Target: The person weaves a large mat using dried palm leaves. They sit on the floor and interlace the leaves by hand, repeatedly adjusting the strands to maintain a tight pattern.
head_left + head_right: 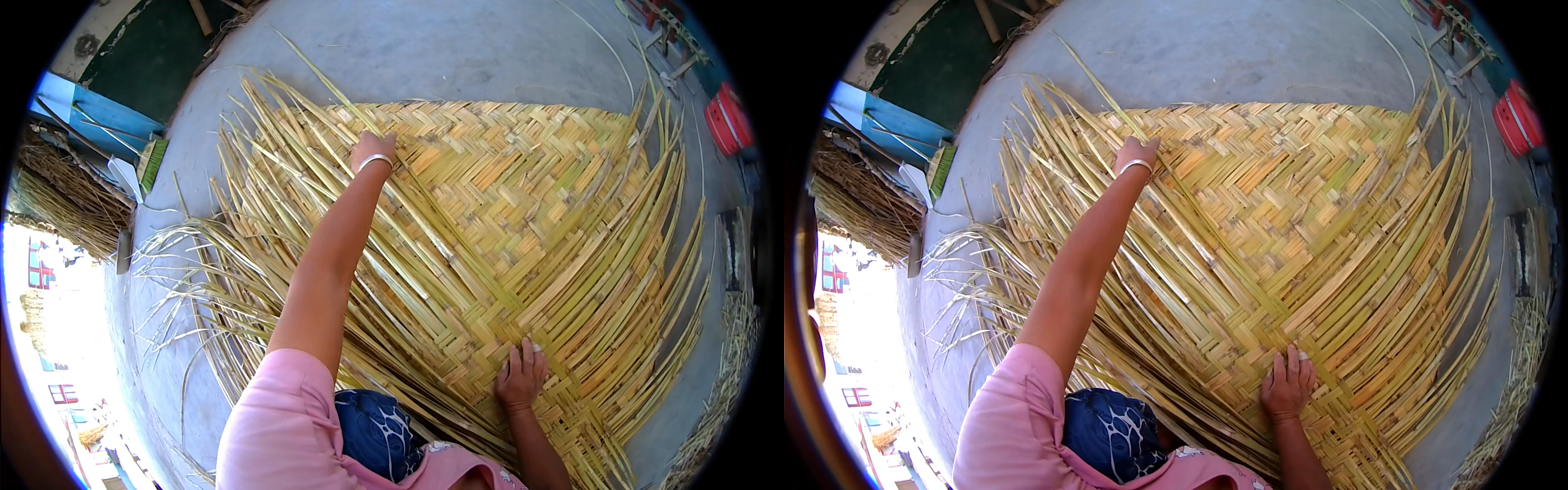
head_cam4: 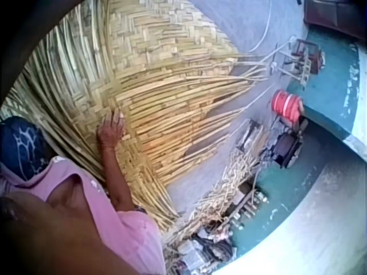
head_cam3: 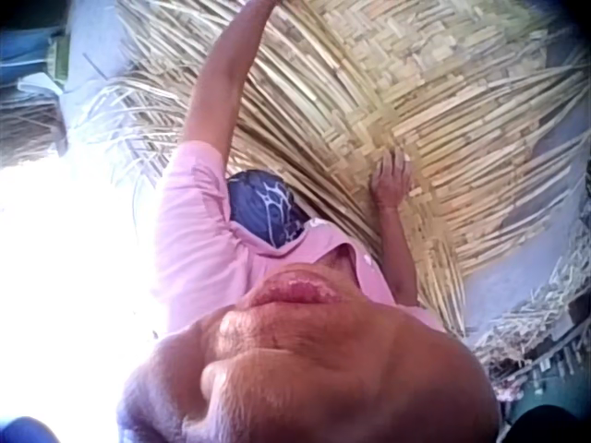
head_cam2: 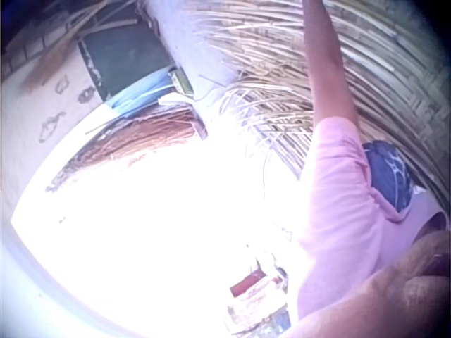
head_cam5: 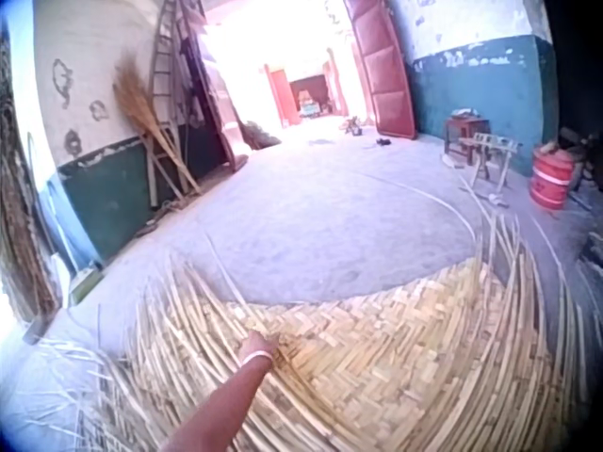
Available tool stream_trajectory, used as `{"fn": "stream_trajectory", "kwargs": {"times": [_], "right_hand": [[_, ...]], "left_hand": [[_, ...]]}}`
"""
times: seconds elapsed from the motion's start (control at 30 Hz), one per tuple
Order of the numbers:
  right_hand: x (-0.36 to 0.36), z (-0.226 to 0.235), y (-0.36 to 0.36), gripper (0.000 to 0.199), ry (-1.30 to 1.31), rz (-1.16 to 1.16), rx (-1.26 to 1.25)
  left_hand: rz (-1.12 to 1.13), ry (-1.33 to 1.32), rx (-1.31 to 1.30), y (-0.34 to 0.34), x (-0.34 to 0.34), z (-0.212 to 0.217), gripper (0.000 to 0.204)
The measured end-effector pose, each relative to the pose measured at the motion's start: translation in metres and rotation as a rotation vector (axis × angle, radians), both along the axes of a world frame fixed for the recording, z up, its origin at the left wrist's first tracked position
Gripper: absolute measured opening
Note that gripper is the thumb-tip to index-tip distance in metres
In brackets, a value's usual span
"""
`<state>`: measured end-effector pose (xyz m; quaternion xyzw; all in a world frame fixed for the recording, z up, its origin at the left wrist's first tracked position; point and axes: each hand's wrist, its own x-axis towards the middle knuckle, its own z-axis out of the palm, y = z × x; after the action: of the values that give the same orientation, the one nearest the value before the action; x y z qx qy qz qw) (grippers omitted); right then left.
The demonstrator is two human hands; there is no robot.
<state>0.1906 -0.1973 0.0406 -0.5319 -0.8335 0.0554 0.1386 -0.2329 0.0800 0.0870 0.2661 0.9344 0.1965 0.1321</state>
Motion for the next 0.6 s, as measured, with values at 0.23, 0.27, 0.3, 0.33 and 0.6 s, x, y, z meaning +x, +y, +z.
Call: {"fn": "stream_trajectory", "kwargs": {"times": [0.23, 0.27, 0.3, 0.33, 0.6], "right_hand": [[-0.001, 0.000, 0.000, 0.035, -0.003, 0.001, -0.016], [-0.001, 0.000, 0.000, 0.034, -0.005, 0.000, -0.016], [-0.002, 0.000, 0.000, 0.034, -0.008, 0.000, -0.016], [-0.002, 0.000, 0.001, 0.034, -0.011, -0.004, -0.014], [-0.001, -0.005, -0.002, 0.032, -0.021, 0.004, 0.004]], "left_hand": [[-0.003, -0.091, -0.065, 0.027, -0.031, -0.032, 0.041], [0.018, -0.258, 0.000, 0.028, -0.039, -0.038, 0.031], [0.060, -0.363, 0.137, 0.026, -0.048, -0.046, 0.024], [0.097, -0.467, 0.276, 0.024, -0.049, -0.046, 0.018], [0.346, -0.879, 0.394, 0.011, -0.059, -0.034, 0.017]]}}
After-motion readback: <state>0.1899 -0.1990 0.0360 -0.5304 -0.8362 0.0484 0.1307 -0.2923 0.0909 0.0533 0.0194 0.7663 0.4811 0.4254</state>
